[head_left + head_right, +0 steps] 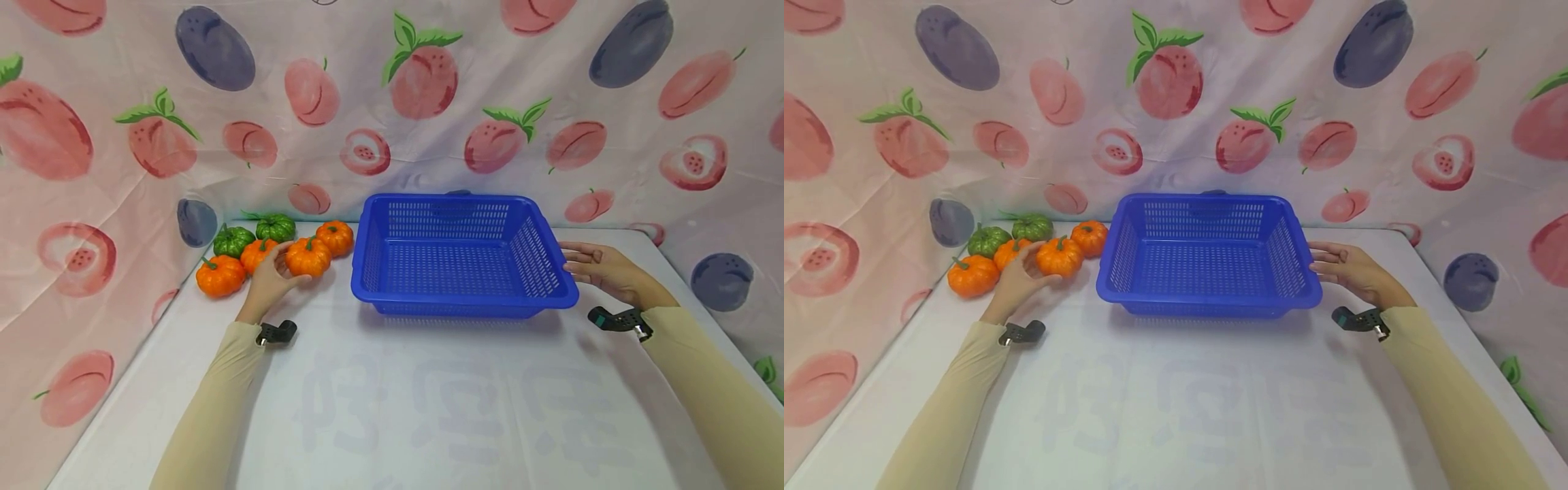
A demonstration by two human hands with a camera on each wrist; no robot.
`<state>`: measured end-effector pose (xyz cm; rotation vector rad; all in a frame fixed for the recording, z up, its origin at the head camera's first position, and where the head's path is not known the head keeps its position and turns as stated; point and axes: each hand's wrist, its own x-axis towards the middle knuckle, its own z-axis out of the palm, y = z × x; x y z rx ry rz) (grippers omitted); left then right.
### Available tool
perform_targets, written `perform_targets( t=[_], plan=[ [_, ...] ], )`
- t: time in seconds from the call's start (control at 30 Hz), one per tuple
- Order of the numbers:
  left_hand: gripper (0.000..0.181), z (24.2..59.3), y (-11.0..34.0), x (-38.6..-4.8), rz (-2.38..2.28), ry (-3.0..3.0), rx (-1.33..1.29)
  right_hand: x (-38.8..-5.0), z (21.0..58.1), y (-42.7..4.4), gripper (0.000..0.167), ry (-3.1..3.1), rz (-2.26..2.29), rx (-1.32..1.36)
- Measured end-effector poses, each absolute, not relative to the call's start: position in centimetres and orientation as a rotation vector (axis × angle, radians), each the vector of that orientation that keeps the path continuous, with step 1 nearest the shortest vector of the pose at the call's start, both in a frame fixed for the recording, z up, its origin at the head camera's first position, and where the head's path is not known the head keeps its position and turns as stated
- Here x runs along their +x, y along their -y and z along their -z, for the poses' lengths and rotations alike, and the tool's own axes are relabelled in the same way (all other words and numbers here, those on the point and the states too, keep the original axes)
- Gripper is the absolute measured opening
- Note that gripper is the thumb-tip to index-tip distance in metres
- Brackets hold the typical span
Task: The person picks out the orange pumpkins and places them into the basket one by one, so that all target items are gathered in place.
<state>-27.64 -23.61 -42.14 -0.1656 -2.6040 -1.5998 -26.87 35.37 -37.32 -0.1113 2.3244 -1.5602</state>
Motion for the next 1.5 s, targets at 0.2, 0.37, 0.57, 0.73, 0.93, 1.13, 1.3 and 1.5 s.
perform_targets(
  t=[0.2,0.37,0.57,0.73,0.93,1.13,1.3,1.5],
  plan=[
    [0.08,41.1,23.7,-27.6,1.518,2.63,-0.18,-26.8,37.3,-35.3,0.072,-2.318,1.575,-0.119],
    [0.081,40.4,23.8,-27.6,1.494,2.633,-0.206,-26.7,37.3,-35.3,0.073,-2.315,1.583,-0.115],
    [0.083,39.4,23.5,-27.5,1.577,2.588,-0.241,-26.8,37.3,-35.2,0.074,-2.332,1.556,-0.11],
    [0.082,38.5,22.9,-27.7,1.589,2.571,-0.281,-27.0,37.3,-35.2,0.074,-2.343,1.528,-0.11],
    [0.081,37.0,22.1,-28.3,1.606,2.545,-0.354,-27.1,37.4,-35.1,0.074,-2.344,1.526,-0.121],
    [0.077,35.2,20.8,-28.5,1.658,2.514,-0.365,-27.2,37.3,-35.0,0.076,-2.334,1.533,-0.112],
    [0.075,34.2,19.6,-28.8,1.694,2.475,-0.429,-27.1,37.2,-35.1,0.074,-2.318,1.554,-0.111],
    [0.073,33.2,18.0,-29.2,1.687,2.436,-0.517,-26.8,37.3,-35.2,0.076,-2.33,1.547,-0.108]
  ],
)
